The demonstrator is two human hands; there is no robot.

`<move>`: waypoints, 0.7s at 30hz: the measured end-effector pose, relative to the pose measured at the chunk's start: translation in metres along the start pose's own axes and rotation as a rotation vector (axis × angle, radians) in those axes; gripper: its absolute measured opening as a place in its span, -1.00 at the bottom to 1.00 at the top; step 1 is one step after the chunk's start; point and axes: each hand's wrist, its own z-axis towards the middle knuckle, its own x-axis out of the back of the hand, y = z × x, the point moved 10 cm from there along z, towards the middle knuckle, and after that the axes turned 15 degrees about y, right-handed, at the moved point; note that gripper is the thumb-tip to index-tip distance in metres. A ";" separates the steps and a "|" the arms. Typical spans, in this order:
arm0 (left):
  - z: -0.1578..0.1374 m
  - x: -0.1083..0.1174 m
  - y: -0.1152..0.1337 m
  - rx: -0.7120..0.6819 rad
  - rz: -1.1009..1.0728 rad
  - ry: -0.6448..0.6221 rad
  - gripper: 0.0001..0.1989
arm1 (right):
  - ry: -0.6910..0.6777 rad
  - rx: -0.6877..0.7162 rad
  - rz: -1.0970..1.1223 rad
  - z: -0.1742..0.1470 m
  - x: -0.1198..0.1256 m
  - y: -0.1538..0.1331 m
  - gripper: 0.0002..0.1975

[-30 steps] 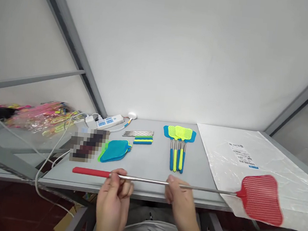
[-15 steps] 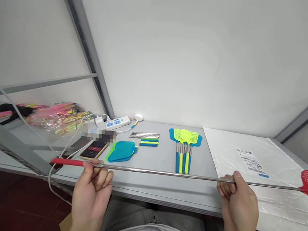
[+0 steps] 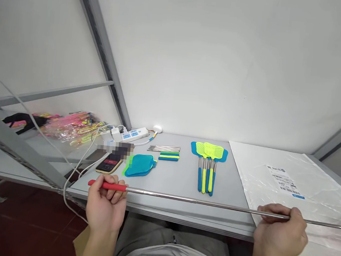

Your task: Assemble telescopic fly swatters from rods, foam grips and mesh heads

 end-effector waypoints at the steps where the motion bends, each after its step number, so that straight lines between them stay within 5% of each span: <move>1: 0.002 0.004 -0.001 -0.008 0.003 0.049 -0.70 | -0.024 -0.042 0.013 -0.002 -0.002 0.006 -0.71; 5: 0.001 0.020 -0.021 -0.034 0.050 0.210 -0.71 | -0.141 -0.158 -0.004 -0.030 -0.012 0.028 -0.66; 11: -0.032 0.012 -0.083 0.103 0.121 0.109 -0.65 | -0.576 -0.268 -0.053 -0.147 -0.043 0.049 -0.63; 14: -0.037 0.011 -0.085 0.100 0.117 0.079 -0.63 | -0.703 -0.361 -0.096 -0.181 -0.047 0.061 -0.57; 18: -0.022 0.008 -0.058 0.032 0.109 0.057 -0.67 | -0.804 -0.461 -0.167 -0.178 -0.052 0.069 -0.56; 21: -0.005 0.009 -0.037 0.020 0.059 0.066 -0.66 | -0.682 -0.595 -0.077 -0.143 -0.053 0.066 -0.50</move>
